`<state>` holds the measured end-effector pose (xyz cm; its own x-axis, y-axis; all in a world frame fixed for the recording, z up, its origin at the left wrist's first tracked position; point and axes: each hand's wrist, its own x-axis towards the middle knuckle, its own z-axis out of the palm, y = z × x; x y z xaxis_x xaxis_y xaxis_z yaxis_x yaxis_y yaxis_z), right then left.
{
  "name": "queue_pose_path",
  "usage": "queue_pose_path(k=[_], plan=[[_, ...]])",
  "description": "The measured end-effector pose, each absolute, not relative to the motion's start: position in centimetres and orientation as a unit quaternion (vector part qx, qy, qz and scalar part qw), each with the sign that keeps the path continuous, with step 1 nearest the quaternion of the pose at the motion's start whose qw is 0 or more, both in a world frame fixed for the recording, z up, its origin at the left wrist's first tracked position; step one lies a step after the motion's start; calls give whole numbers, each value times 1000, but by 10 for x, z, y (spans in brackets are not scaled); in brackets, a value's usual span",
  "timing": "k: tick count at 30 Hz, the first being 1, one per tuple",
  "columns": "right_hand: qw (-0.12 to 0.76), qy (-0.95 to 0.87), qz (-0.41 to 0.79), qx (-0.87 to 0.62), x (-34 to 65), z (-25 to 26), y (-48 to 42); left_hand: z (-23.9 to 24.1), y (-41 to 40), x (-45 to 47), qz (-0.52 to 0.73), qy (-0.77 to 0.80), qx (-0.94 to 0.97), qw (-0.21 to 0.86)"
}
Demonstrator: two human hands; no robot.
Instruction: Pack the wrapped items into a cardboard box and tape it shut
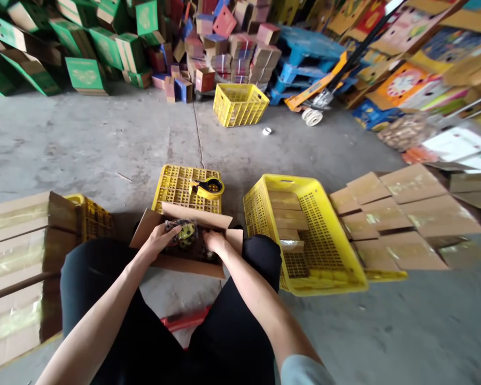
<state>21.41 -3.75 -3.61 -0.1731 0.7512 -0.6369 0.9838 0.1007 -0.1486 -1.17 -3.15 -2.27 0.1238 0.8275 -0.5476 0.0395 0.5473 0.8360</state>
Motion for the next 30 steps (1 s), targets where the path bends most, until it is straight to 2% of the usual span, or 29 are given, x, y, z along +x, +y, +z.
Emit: queue_pose_path(k=[4, 10, 11, 15, 19, 24, 30], plan=[[181, 724, -264, 611, 214, -19, -41, -30, -35, -12, 308, 593, 427, 609], [94, 752, -240, 606, 239, 20, -67, -40, -43, -1, 304, 581, 432, 619], [61, 757, -238, 606, 249, 26, -72, -42, -45, 2, 302, 578, 432, 623], [-231, 689, -353, 590, 283, 40, -82, -48, -49, 13, 294, 536, 434, 662], [-386, 585, -484, 524, 285, 43, -76, -40, -51, 20, 321, 488, 414, 698], [-436, 558, -533, 463, 271, 47, -67, -12, -51, 25, 248, 349, 302, 851], [-446, 490, -584, 468, 265, 44, -61, -5, -49, 24, 364, 342, 303, 811]])
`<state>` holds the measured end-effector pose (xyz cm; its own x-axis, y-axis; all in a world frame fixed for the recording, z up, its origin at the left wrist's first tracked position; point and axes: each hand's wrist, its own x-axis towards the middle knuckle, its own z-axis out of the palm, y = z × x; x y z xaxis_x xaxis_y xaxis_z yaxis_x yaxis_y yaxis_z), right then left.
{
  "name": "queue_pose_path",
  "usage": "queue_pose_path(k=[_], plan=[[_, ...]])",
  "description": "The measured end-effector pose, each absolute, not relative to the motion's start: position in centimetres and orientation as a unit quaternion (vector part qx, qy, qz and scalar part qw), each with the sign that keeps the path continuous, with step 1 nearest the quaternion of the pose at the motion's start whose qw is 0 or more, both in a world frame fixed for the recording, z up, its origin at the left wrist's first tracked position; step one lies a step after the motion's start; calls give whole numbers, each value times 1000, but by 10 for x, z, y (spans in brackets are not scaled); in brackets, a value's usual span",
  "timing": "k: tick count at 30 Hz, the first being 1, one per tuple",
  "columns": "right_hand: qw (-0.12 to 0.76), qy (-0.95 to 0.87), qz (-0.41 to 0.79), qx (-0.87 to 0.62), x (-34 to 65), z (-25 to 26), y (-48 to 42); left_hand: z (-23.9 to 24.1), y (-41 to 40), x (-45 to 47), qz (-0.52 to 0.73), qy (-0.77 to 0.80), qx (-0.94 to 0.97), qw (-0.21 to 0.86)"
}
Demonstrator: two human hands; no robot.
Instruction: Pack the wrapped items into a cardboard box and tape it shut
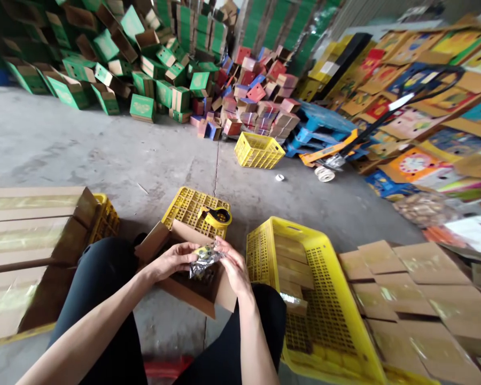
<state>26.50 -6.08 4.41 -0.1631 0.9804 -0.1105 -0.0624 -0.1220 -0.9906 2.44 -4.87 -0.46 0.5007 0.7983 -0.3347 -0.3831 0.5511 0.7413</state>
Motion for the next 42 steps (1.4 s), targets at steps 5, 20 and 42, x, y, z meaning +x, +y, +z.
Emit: queue_pose_path(k=[5, 20, 42], plan=[[465, -388, 638, -475, 259, 38, -59, -6, -44, 23, 405, 368, 329, 770], [466, -400, 573, -542, 251, 19, -47, 5, -38, 16, 419, 423, 381, 707], [497, -329, 597, -536, 248, 16, -47, -1, -40, 20, 413, 397, 362, 735]])
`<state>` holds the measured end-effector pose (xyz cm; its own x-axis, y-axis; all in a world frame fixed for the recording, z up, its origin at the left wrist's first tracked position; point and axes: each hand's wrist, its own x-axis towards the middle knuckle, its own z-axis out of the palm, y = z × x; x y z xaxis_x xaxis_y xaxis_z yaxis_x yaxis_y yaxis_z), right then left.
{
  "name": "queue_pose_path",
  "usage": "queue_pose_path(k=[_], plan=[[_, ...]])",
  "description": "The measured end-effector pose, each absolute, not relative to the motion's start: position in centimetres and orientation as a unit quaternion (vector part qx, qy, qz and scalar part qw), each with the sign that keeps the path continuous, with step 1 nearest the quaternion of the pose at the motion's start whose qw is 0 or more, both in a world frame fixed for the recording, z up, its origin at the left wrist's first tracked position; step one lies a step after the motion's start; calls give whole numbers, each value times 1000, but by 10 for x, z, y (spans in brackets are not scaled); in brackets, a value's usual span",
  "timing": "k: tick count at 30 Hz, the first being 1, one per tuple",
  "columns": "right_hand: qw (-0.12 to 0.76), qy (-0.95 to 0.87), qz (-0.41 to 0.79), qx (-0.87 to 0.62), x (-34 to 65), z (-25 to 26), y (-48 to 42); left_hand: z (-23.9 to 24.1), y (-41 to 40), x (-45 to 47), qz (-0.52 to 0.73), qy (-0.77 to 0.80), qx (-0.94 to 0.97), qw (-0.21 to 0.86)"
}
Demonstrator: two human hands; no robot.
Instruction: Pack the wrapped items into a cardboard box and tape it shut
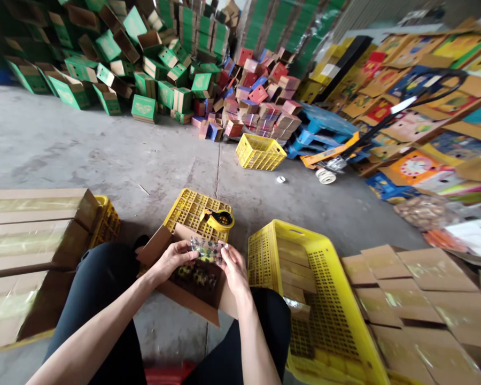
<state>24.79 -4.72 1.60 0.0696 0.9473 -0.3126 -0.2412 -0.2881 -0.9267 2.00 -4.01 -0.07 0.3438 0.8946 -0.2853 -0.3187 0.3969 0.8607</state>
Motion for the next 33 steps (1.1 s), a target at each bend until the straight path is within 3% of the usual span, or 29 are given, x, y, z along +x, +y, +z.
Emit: queue_pose_path(k=[6, 18, 22, 27, 33], plan=[[450, -340, 636, -526, 247, 15, -52, 1, -38, 18, 439, 372, 389, 720], [478, -373, 630, -485, 249, 20, -51, -7, -38, 22, 384, 397, 241, 798], [458, -397, 642, -470, 248, 23, -51, -10, -37, 20, 388, 418, 290, 769], [496, -348, 643, -469, 251, 24, -47, -7, -39, 19, 428, 423, 314, 734], [402, -445, 596, -535, 254, 12, -50, -7, -39, 19, 446, 412, 375, 700]])
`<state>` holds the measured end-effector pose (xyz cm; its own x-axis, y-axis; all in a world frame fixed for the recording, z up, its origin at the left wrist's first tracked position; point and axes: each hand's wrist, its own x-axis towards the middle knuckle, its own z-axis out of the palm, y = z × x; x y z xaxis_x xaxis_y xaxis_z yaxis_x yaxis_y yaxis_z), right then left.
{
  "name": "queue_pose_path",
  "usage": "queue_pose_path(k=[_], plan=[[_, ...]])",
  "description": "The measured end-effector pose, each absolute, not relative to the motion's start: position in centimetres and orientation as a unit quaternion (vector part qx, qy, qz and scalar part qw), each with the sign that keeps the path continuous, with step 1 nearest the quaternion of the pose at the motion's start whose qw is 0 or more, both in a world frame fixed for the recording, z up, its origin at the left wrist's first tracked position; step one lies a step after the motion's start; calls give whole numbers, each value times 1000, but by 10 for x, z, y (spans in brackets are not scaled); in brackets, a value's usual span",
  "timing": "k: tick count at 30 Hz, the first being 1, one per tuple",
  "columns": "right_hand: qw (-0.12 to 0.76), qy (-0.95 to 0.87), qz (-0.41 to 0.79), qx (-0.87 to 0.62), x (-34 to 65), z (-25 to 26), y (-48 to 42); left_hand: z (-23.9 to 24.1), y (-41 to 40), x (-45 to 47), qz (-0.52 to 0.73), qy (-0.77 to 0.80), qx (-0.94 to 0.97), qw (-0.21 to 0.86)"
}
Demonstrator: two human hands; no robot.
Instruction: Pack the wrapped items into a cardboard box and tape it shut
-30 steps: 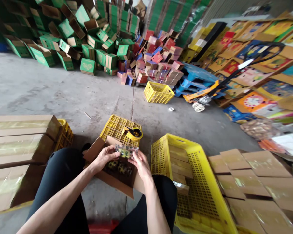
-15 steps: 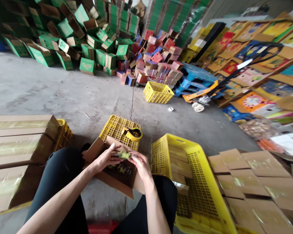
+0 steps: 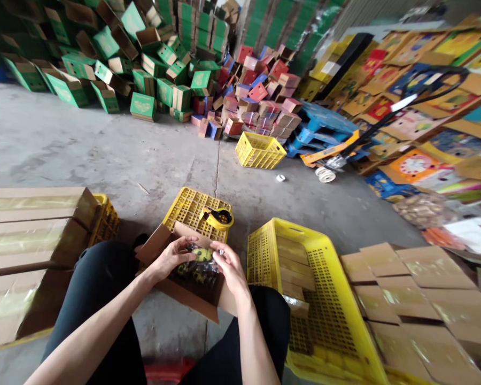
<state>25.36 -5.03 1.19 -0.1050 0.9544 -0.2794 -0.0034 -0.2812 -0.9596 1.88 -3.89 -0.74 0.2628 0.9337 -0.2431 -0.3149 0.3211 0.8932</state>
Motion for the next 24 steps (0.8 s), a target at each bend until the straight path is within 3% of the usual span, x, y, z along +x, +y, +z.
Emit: queue_pose_path(k=[7, 12, 16, 21, 24], plan=[[342, -603, 416, -589, 257, -12, -45, -15, -38, 12, 455, 468, 371, 661], [160, -724, 222, -633, 253, -23, -46, -21, -34, 5, 430, 522, 375, 634], [57, -745, 206, -632, 239, -31, -56, -27, -32, 5, 395, 535, 416, 620], [25, -776, 211, -594, 222, -30, -58, -34, -32, 6, 385, 544, 430, 609], [-38, -785, 256, -563, 213, -31, -58, -37, -31, 6, 402, 541, 421, 607]])
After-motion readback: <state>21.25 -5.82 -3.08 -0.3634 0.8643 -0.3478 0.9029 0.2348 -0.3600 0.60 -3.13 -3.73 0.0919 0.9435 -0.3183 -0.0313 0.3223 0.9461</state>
